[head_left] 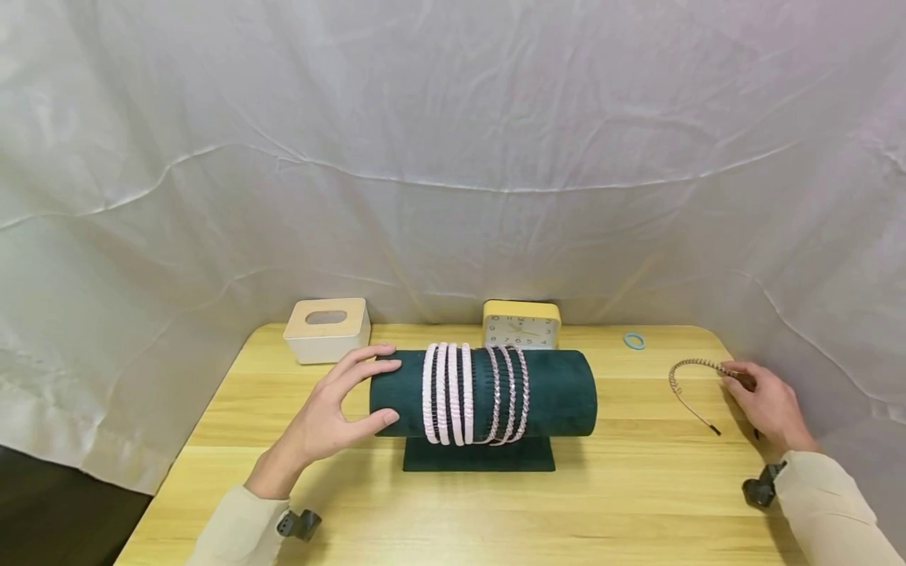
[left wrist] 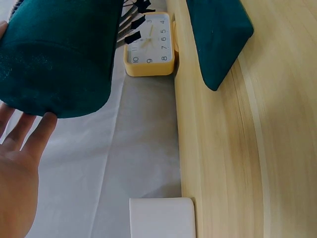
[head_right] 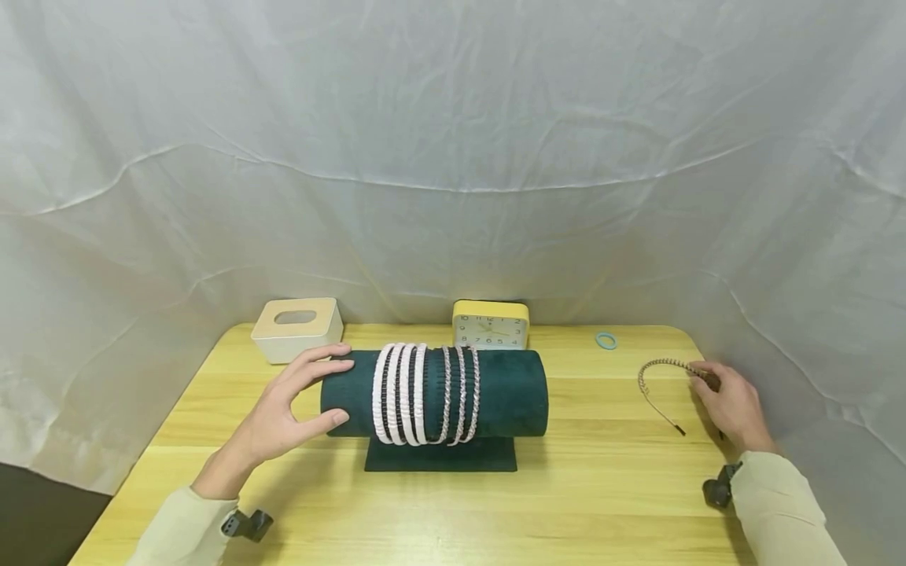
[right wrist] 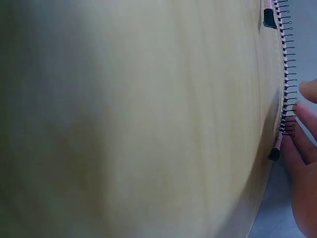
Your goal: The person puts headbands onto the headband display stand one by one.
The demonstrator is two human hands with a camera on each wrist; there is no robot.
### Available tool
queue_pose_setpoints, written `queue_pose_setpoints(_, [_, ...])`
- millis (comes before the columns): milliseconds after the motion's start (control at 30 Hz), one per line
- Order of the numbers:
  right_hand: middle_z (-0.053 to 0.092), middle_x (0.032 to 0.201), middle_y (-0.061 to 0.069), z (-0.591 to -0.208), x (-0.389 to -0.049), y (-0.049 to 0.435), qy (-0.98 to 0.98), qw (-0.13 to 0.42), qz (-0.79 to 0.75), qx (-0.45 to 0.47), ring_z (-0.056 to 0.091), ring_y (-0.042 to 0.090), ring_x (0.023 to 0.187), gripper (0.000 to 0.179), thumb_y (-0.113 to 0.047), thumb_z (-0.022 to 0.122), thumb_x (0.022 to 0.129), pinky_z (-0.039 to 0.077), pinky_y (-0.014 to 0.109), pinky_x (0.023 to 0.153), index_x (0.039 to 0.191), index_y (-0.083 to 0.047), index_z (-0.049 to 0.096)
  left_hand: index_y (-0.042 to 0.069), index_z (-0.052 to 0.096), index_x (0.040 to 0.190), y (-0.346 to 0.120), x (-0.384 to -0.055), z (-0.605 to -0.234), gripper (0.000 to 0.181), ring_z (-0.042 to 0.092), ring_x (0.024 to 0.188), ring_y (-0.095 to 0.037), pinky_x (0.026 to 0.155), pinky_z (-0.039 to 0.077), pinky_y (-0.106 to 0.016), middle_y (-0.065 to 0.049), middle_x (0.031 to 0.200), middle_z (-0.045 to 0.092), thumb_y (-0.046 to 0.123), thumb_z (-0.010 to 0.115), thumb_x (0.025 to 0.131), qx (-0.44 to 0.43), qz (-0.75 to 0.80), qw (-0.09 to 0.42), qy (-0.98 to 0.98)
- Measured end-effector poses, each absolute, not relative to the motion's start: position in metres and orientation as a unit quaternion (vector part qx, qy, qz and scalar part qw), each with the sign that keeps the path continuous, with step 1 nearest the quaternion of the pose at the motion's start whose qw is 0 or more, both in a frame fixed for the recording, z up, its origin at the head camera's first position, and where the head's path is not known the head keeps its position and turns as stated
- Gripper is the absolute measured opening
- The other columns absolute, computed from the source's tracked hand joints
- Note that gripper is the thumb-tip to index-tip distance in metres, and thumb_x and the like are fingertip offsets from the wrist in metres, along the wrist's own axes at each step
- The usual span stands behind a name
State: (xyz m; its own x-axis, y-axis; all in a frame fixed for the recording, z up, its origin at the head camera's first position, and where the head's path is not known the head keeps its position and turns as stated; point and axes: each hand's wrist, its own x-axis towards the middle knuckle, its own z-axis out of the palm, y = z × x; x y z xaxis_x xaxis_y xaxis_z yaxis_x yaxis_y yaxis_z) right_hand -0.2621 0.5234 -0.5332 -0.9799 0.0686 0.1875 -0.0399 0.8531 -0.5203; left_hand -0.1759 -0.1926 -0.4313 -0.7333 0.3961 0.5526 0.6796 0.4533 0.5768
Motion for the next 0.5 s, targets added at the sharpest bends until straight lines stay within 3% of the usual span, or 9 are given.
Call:
queue_pose_setpoints(233, [0.068, 0.134, 0.035, -0.5342, -0.2608, 0.5235, -0.961, 0.109, 0.253, -0.023, 0.065, 0.046, 0.111, 0.037, -0.015, 0.062, 0.11, 0.047, 0.068, 0.096, 0.144, 0.002, 0.062, 0.025, 0.066, 0.148, -0.1918, -0.1748, -0.43, 0.068, 0.053, 0.149, -0.022, 0.123, 0.04, -0.024, -0.002, 0.161, 0.054, 0.015, 0.092, 0.086, -0.323, -0.412, 0.169, -0.835])
queue_pose_setpoints(500, [0.073, 0.123, 0.032, -0.5347, -0.259, 0.5195, -0.966, 0.122, 0.228, 0.014, 0.067, 0.054, 0.108, 0.028, -0.007, 0.065, 0.107, 0.049, 0.065, 0.091, 0.134, 0.001, 0.068, 0.025, 0.066, 0.149, -0.1913, -0.174, -0.4288, 0.068, 0.052, 0.149, -0.022, 0.123, 0.039, -0.024, -0.002, 0.162, 0.054, 0.015, 0.092, 0.087, -0.321, -0.415, 0.167, -0.835])
